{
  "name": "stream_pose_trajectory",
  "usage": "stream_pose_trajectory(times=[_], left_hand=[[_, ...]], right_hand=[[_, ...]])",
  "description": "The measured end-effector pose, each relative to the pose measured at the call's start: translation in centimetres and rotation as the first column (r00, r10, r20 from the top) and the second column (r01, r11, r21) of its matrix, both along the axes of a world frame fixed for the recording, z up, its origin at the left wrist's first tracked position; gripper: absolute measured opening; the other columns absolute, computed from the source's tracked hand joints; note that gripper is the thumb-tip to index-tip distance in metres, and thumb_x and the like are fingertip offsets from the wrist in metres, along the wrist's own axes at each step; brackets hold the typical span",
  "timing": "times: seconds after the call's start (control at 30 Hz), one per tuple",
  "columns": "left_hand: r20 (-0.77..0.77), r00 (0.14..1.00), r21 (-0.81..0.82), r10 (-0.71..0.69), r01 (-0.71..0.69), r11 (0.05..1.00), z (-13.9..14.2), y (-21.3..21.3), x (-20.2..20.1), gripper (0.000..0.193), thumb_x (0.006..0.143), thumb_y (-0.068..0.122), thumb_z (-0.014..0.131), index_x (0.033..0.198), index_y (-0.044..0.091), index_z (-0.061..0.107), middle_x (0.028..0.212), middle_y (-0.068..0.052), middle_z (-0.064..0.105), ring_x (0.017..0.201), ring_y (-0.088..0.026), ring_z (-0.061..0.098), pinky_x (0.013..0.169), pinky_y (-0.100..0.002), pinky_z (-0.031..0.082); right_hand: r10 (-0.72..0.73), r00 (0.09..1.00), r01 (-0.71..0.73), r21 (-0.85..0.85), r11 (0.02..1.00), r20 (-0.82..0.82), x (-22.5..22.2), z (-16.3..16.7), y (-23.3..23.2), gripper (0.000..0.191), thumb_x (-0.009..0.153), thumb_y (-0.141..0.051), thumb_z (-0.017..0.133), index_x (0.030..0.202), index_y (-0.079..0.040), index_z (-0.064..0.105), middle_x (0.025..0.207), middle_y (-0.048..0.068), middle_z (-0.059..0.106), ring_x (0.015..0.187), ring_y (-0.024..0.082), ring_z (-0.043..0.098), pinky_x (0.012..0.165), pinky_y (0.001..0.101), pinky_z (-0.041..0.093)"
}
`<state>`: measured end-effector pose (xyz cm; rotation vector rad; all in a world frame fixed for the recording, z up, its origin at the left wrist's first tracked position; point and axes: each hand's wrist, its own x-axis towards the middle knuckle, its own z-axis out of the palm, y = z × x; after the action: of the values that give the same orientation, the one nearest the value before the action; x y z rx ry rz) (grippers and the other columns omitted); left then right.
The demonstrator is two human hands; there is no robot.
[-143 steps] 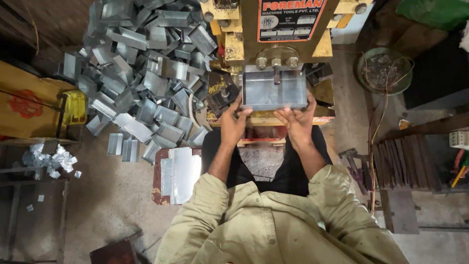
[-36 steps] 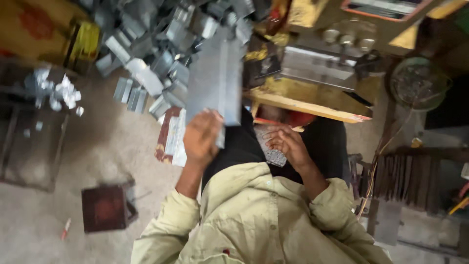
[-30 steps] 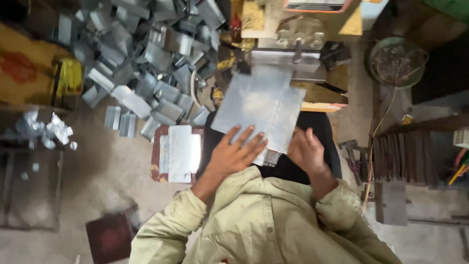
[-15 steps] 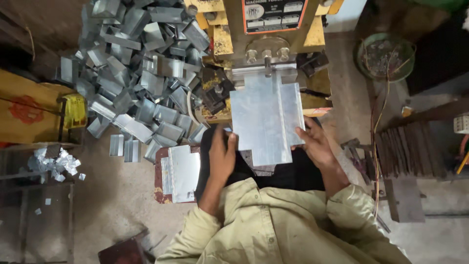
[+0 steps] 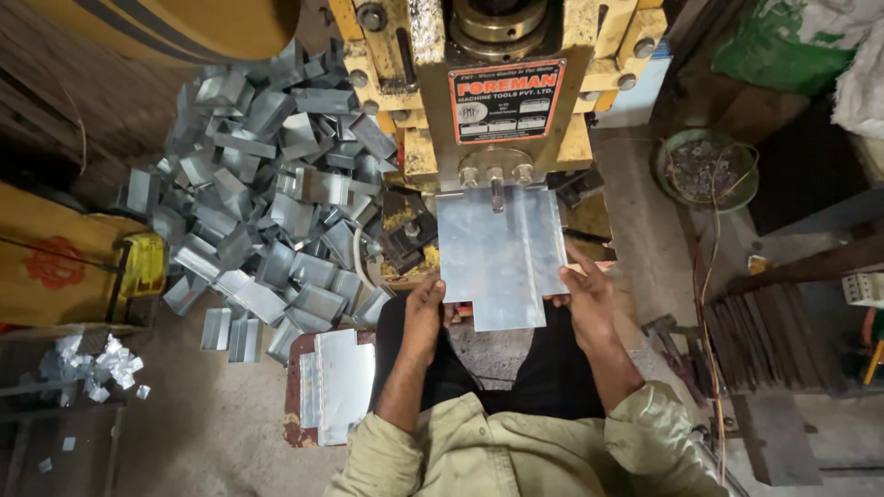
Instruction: The person places flat metal plates one by one into a bending machine, triggers the machine to bend them into a U-shape, and then places the finished parts into a pile on the floor.
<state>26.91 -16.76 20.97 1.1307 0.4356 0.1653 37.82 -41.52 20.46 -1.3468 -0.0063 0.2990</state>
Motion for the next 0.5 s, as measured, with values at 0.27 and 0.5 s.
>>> stream_pose_trajectory(times=[0.27, 0.5], left_hand=[[0.070, 0.996, -0.244, 0.053, -0.034, 0.969, -0.2, -0.4, 0.0, 0.048, 0.110, 0.042, 0.040, 0.120, 0.000, 0.062, 0.064, -0.002, 0.053, 0.047, -0.013, 0.043, 0.052, -0.032, 0.046], [-0.044, 0.998, -0.186, -0.045, 0.036, 0.982, -1.2, 0.7, -0.4, 0.072, 0.105, 0.067, 0.028, 0.110, 0.002, 0.058, 0.066, -0.006, 0.058, 0.049, -0.015, 0.044, 0.053, -0.030, 0.044]], right_hand=[[0.103, 0.994, -0.097, 0.129, 0.987, -0.041, 0.3, 1.0, -0.4, 0.051, 0.108, -0.028, 0.043, 0.150, -0.001, 0.054, 0.093, 0.009, 0.070, 0.070, 0.015, 0.062, 0.060, 0.0277, 0.046], [0.012, 0.983, 0.039, 0.269, 0.962, -0.185, 1.9, 0.6, -0.6, 0.060, 0.101, -0.053, 0.037, 0.149, -0.018, 0.044, 0.101, 0.013, 0.072, 0.080, 0.017, 0.062, 0.072, 0.0299, 0.049]])
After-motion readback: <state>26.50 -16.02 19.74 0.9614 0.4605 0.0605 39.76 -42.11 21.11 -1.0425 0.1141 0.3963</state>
